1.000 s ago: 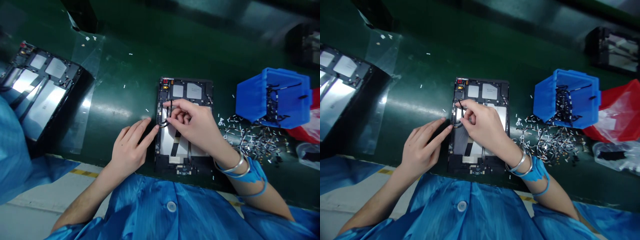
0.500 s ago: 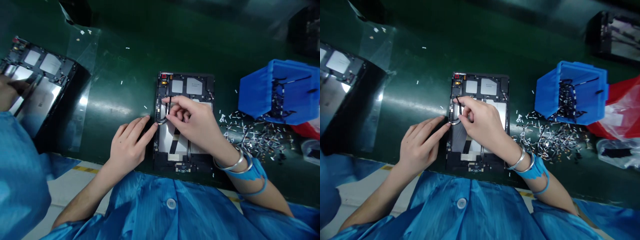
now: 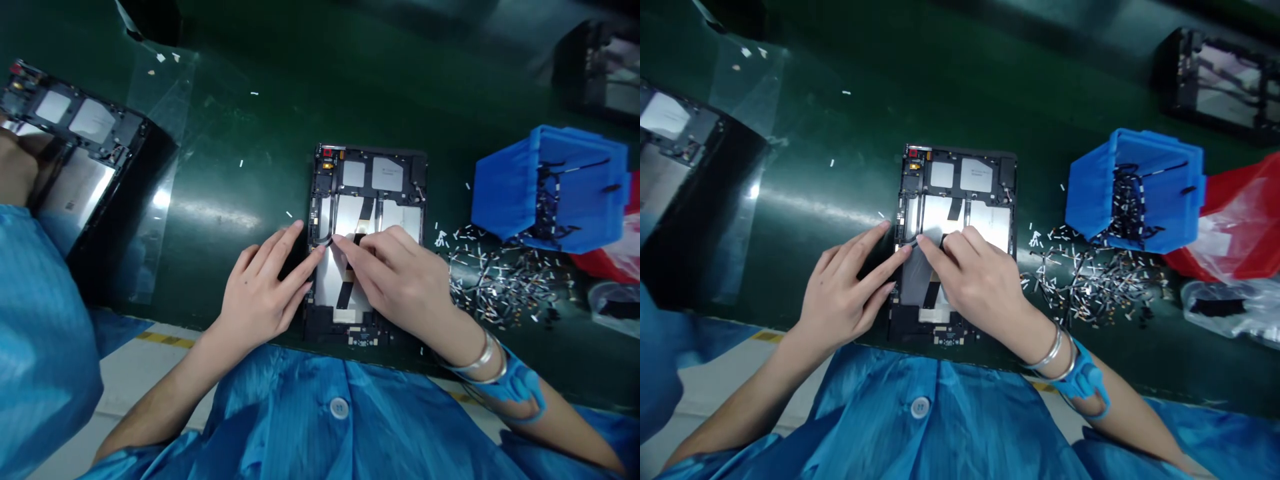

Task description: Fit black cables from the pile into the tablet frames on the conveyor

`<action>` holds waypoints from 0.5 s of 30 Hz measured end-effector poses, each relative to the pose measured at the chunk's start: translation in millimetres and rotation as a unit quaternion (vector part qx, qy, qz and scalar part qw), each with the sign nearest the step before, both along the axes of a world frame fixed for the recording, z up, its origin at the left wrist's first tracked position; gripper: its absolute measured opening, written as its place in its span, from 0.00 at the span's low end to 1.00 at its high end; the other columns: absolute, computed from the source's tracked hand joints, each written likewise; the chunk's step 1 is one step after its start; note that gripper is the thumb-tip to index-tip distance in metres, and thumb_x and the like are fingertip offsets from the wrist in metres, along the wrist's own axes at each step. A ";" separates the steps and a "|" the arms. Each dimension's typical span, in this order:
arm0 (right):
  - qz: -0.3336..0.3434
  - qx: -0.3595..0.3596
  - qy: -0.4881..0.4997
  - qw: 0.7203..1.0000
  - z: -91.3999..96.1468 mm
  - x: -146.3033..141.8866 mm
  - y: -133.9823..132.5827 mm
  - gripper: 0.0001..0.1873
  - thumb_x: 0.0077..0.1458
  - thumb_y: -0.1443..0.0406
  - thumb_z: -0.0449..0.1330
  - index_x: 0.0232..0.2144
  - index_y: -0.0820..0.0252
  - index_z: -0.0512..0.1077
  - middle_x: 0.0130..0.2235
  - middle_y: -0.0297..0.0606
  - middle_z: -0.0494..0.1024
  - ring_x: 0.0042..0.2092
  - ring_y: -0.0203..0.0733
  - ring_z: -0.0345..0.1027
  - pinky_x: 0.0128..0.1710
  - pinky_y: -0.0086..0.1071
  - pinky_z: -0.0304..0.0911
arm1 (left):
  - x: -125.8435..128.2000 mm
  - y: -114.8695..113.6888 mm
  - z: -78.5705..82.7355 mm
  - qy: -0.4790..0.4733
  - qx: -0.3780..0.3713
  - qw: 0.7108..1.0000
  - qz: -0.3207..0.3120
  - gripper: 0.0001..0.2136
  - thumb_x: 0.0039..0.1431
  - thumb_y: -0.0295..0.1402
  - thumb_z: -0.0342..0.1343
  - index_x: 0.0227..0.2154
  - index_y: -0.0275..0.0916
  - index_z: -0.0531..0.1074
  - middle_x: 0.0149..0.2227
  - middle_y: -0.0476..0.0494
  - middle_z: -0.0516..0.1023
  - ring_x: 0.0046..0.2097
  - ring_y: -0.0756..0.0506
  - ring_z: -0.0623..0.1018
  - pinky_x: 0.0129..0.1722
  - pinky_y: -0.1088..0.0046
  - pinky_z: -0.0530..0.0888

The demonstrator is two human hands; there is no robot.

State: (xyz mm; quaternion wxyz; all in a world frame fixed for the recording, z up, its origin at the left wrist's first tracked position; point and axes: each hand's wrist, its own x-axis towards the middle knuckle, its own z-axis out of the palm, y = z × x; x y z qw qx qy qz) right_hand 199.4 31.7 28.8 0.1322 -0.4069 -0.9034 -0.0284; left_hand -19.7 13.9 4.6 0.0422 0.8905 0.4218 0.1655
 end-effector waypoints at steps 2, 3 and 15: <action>0.002 0.019 -0.024 1.000 -2.5 0.5 2.1 0.15 0.61 0.71 0.53 0.48 0.65 0.72 0.29 0.39 0.72 0.34 0.40 0.61 0.28 0.32 0.57 | -0.5 -0.3 -0.5 0.003 -0.001 1.000 0.001 0.20 0.65 0.32 0.48 0.58 0.37 0.66 0.60 0.26 0.64 0.57 0.34 0.71 0.45 0.62 0.67; -0.002 0.026 -0.032 0.999 -4.0 0.8 4.0 0.15 0.61 0.70 0.52 0.48 0.64 0.72 0.29 0.39 0.71 0.33 0.40 0.60 0.28 0.32 0.56 | -0.6 -0.5 -0.6 0.005 -0.002 1.000 0.002 0.20 0.65 0.32 0.47 0.58 0.37 0.66 0.61 0.26 0.64 0.57 0.34 0.70 0.45 0.61 0.67; -0.104 0.038 -0.017 0.994 5.7 13.3 11.3 0.19 0.62 0.70 0.49 0.54 0.61 0.68 0.32 0.39 0.73 0.35 0.40 0.62 0.27 0.32 0.55 | -3.8 -2.9 -0.2 -0.034 -0.050 0.998 0.015 0.24 0.66 0.32 0.46 0.64 0.43 0.55 0.61 0.33 0.64 0.59 0.37 0.69 0.49 0.61 0.68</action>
